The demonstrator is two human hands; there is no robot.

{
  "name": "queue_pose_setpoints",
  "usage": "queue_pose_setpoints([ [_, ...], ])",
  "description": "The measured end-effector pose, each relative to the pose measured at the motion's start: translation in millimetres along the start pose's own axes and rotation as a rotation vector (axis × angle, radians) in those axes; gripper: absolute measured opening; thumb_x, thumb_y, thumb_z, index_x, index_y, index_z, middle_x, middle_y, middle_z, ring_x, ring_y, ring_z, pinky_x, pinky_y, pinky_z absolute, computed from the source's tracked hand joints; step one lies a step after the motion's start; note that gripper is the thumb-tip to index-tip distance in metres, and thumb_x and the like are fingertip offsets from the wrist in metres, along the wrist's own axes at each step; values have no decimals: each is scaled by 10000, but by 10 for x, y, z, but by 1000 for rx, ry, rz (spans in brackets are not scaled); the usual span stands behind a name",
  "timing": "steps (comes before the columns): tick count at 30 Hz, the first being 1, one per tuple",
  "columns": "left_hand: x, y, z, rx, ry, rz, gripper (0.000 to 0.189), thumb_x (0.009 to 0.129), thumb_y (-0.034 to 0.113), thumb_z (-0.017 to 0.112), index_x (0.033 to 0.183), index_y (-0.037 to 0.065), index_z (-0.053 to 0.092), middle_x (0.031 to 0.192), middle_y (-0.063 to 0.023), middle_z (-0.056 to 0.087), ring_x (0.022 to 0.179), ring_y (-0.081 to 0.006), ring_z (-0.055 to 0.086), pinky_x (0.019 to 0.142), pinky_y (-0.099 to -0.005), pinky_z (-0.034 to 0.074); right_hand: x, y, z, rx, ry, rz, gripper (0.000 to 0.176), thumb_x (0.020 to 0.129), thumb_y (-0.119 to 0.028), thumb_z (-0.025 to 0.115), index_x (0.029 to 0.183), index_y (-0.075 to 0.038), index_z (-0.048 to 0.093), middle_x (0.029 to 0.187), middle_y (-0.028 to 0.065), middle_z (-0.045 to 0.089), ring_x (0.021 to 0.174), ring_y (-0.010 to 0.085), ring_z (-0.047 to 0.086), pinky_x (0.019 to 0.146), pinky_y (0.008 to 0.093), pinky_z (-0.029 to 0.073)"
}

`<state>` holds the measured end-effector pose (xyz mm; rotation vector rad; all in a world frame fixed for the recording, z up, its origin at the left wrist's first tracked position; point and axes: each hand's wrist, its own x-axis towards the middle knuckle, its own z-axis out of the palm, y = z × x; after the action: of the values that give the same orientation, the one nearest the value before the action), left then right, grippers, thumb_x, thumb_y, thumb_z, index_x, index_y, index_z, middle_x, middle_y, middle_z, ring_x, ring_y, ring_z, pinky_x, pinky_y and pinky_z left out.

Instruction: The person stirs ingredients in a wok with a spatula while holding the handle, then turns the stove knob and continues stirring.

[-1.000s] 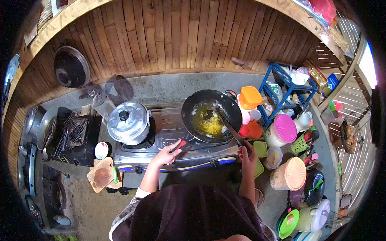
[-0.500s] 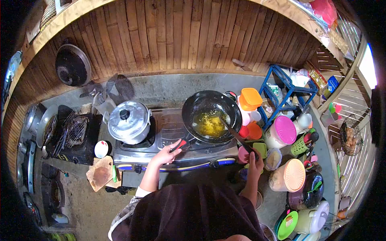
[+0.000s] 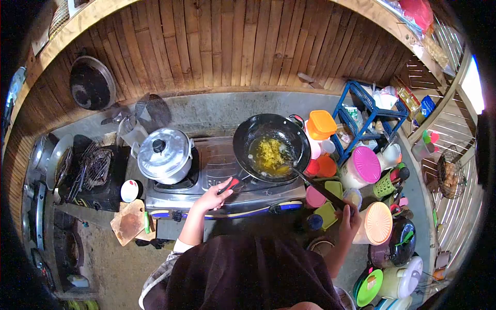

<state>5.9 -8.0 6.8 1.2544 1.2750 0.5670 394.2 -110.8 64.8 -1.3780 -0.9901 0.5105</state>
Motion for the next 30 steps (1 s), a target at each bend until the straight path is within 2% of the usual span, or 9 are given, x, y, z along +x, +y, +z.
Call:
queue_pose_setpoints([
  [9,6,-13,-10,29,5,12,529,902,279,547,1379,306,322,526,52,418,425,-38,374,384,-199,329,-109,-248,-163,-41,19,-106,231,896,-161,511,1009,23,592,781,94,620,604,131,570,577,247,455],
  [16,23,-31,-18,39,2,34,532,900,278,550,1380,303,323,526,51,422,425,-39,377,383,-201,333,-70,-126,-274,-116,29,-165,226,896,-163,518,1016,13,594,809,87,621,609,116,570,558,235,450],
  [22,24,-21,-23,28,-1,29,536,896,282,557,1379,301,326,526,54,418,425,-40,377,384,-201,334,-82,25,-86,-78,21,-56,202,904,-135,506,1012,13,590,754,83,620,584,110,560,555,230,443],
  [24,17,-7,-24,35,0,28,535,896,282,556,1378,303,326,527,55,418,425,-39,377,384,-200,333,-97,99,80,-49,54,-127,219,922,-163,493,1014,25,556,638,57,579,535,110,536,533,237,436],
  [25,13,-3,-24,41,2,27,534,896,281,556,1378,305,326,527,56,417,425,-39,377,383,-199,333,-89,143,102,-20,-7,-127,217,918,-158,503,1022,26,555,651,69,588,548,116,546,536,237,441],
  [30,19,-27,-25,8,-4,16,531,897,284,553,1376,314,326,525,54,420,426,-40,381,381,-200,331,-74,454,307,8,2,-120,207,911,-125,513,1037,35,547,687,81,598,578,119,560,545,236,449],
])
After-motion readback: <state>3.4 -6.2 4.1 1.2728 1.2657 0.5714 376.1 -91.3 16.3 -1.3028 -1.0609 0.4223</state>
